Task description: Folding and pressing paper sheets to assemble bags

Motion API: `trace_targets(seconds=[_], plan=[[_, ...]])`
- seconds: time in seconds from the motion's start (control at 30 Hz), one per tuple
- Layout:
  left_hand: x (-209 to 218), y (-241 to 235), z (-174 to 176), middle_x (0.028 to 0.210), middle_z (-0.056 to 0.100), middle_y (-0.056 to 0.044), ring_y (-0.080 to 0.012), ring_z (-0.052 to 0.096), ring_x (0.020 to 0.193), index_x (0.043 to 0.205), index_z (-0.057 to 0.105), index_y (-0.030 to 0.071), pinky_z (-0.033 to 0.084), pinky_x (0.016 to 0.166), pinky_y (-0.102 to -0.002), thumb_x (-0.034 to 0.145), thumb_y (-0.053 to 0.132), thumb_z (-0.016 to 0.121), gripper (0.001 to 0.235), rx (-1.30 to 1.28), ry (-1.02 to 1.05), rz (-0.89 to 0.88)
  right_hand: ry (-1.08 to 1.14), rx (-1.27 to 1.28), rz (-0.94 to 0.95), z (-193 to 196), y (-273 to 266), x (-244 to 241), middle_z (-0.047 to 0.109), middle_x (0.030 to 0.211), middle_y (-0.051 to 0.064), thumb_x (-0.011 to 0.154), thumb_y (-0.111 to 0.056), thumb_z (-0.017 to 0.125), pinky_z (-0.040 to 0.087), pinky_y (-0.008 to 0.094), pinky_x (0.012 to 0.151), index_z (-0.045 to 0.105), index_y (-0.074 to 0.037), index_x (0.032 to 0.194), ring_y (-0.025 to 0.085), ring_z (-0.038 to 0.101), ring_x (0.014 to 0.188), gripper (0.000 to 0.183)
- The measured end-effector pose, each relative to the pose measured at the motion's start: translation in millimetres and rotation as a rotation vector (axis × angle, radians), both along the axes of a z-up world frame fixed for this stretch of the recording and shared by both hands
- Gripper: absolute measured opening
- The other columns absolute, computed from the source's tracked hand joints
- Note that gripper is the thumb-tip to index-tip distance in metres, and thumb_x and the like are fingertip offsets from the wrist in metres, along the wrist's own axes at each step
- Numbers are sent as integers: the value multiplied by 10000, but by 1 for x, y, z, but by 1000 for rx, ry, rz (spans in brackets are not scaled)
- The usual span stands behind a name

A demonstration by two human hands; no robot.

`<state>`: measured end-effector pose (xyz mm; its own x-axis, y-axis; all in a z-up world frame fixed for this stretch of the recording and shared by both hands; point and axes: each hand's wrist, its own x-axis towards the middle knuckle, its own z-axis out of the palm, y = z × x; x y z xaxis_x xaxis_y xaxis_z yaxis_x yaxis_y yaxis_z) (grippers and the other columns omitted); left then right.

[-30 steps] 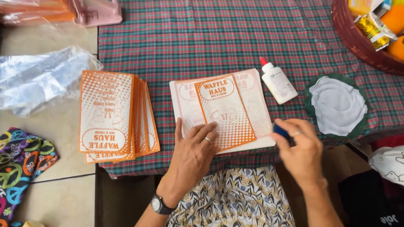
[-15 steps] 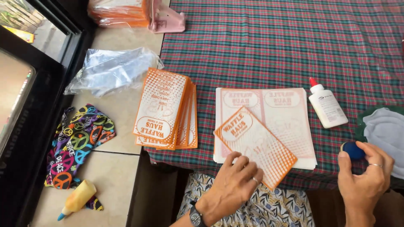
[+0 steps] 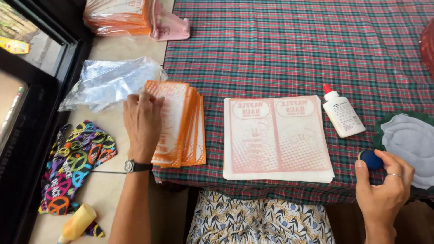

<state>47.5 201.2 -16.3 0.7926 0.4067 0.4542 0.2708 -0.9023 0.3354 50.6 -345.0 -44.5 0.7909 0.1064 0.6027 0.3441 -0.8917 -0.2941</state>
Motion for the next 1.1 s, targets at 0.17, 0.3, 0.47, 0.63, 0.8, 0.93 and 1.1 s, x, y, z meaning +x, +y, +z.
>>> trace_targets(seconds=[0.17, 0.3, 0.47, 0.63, 0.8, 0.93, 1.1], plan=[[-13, -33, 25, 1140, 612, -231, -451, 578, 1071, 1096, 655, 114, 436, 939, -556, 790, 753, 781, 719, -5, 163, 72, 51, 125, 5, 19, 10, 3, 631, 1322, 304, 1009, -40, 788, 505, 499, 1057, 601, 156, 1365, 421, 605, 1223, 447], [-17, -47, 45, 1195, 523, -243, -503, 538, 1118, 1280, 502, 83, 436, 956, -590, 586, 675, 884, 989, -159, 370, 56, 143, 190, 15, 33, 11, 6, 558, 1264, 299, 868, -55, 821, 494, 477, 1024, 547, 155, 1412, 404, 571, 1170, 644], [-17, -55, 45, 1228, 467, -250, -521, 507, 1107, 1344, 434, 89, 399, 971, -585, 587, 535, 857, 976, -132, 303, 71, 59, 63, 160, 64, 35, -5, 560, 1360, 278, 904, -37, 807, 532, 513, 1043, 643, 109, 1345, 418, 583, 1286, 493], [-48, -93, 58, 1587, 307, -358, -542, 407, 1395, 1642, 235, 145, 407, 1016, -675, 815, 807, 800, 1201, 178, 14, 23, 232, 53, 269, 79, 52, -10, 639, 1327, 201, 890, -108, 787, 546, 428, 1075, 676, 10, 1295, 318, 654, 1225, 436], [-85, -155, 50, 1055, 646, -86, -284, 629, 1018, 1440, 484, 160, 567, 664, -504, 633, 652, 897, 1031, -207, 328, -278, 349, 0, 282, 70, 52, -18, 673, 1347, 185, 785, -186, 848, 533, 450, 1060, 657, -6, 1322, 319, 643, 1228, 598], [-92, -166, 17, 1197, 616, -83, -303, 613, 983, 1522, 389, 194, 538, 792, -507, 673, 549, 921, 1062, -352, 468, -311, 312, -8, 257, 63, 57, -28, 685, 1302, 183, 793, -192, 853, 527, 441, 1044, 668, -21, 1295, 313, 653, 1173, 562], [-85, -171, 15, 1218, 650, -18, -178, 660, 876, 1507, 397, 220, 585, 812, -415, 759, 278, 884, 894, -551, 514, -287, 221, 34, 243, 56, 63, -38, 746, 1125, 140, 827, -50, 829, 603, 369, 942, 704, 26, 1162, 267, 698, 1044, 366]])
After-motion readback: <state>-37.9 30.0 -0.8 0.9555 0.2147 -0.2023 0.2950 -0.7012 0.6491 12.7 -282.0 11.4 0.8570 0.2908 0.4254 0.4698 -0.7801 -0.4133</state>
